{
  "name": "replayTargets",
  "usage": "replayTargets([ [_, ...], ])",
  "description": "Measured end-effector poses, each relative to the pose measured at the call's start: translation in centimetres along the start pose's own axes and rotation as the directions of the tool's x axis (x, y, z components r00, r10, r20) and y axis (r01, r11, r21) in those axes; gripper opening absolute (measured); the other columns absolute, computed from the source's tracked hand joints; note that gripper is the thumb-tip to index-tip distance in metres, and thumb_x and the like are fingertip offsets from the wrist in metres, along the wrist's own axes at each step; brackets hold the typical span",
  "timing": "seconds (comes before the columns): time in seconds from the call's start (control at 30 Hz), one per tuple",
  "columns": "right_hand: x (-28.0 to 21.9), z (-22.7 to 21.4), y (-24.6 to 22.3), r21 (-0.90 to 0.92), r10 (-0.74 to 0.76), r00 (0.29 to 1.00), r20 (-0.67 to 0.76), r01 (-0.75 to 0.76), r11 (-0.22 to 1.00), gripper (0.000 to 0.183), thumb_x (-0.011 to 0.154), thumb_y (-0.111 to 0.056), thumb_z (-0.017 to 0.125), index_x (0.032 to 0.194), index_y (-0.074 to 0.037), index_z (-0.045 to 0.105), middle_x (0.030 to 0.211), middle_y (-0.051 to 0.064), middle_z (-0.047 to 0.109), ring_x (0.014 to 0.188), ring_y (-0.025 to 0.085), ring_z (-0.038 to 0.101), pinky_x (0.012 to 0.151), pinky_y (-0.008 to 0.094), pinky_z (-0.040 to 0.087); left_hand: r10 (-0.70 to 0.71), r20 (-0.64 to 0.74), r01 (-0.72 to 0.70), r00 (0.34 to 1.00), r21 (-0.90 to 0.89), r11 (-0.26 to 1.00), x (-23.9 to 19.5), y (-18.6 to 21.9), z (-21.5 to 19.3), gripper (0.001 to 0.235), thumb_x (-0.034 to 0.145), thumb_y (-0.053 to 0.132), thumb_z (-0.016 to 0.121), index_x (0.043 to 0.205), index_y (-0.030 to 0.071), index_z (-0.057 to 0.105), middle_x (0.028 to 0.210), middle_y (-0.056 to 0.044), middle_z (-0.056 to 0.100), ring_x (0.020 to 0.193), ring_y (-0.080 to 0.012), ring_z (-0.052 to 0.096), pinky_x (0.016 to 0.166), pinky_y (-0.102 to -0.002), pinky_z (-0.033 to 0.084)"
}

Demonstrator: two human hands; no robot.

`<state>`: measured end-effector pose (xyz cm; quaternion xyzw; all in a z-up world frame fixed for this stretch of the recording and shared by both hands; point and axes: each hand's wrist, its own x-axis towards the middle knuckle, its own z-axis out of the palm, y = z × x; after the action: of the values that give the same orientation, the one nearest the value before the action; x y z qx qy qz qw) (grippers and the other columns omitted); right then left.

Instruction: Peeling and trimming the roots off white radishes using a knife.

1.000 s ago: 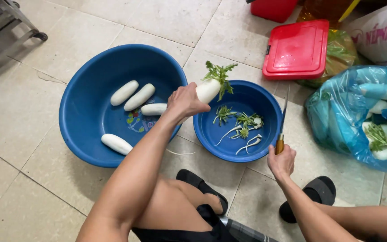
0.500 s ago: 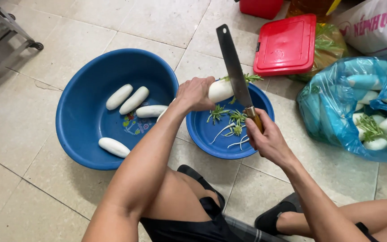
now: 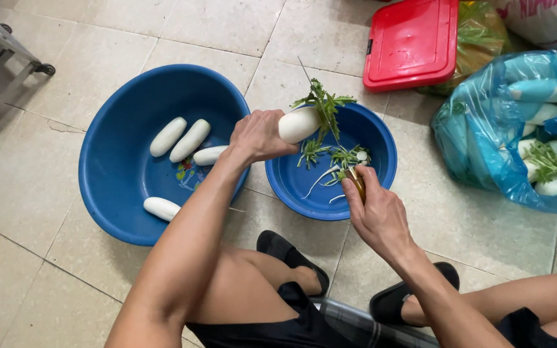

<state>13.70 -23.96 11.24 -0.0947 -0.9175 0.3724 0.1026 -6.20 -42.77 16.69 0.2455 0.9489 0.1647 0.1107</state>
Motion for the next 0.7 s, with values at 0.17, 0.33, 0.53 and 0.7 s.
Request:
replayTargets([
  [0.17,-0.8,-0.9,-3.5,-0.005,0.026,0.997,0.068,-0.026,1.0,0.046,0.103,-0.036,0.051,0.145,-0.018,0.05,0.088,0.017,0.075,0.076,0.039,0.073,0.064,0.049,0.056,-0.021,-0.02,0.021,1.0,0.015,1.0,-0.8,-0.6,-0.3,0.047,0.059,0.04,0.082,0.097,0.013,0.076,0.091,-0.017,0.076,0.09,-0.0363,0.074,0.08,-0.048,0.059],
  [0.33,-1.0,-0.8,-3.9,-0.022,0.061,0.993,0.099,-0.059,0.998,0.051,0.103,-0.038,0.05,0.15,-0.021,0.045,0.093,0.015,0.076,0.076,0.037,0.075,0.062,0.048,0.057,-0.031,-0.025,0.031,0.999,0.01,0.999,-1.5,-0.4,-1.1,0.047,0.057,0.038,0.081,0.096,0.013,0.075,0.091,-0.016,0.076,0.089,-0.0361,0.074,0.08,-0.047,0.059],
  [0.53,-1.4,-0.3,-3.4,-0.054,0.063,0.992,0.111,-0.057,0.997,0.05,0.102,-0.04,0.05,0.149,-0.022,0.046,0.092,0.016,0.077,0.079,0.039,0.074,0.067,0.049,0.057,-0.042,-0.005,0.043,0.999,0.043,0.998,-1.9,-0.7,-1.0,0.051,0.058,0.039,0.082,0.101,0.014,0.075,0.092,-0.016,0.076,0.089,-0.0368,0.074,0.082,-0.047,0.059],
  [0.7,-2.5,-0.5,-3.2,-0.021,0.066,0.99,0.127,-0.064,0.998,0.049,0.102,-0.04,0.05,0.147,-0.021,0.046,0.093,0.016,0.077,0.079,0.04,0.074,0.067,0.051,0.057,-0.029,-0.023,0.029,0.999,0.01,1.0,-2.2,-1.2,-1.2,0.05,0.057,0.04,0.083,0.101,0.015,0.076,0.091,-0.017,0.076,0.089,-0.0375,0.074,0.082,-0.048,0.059],
])
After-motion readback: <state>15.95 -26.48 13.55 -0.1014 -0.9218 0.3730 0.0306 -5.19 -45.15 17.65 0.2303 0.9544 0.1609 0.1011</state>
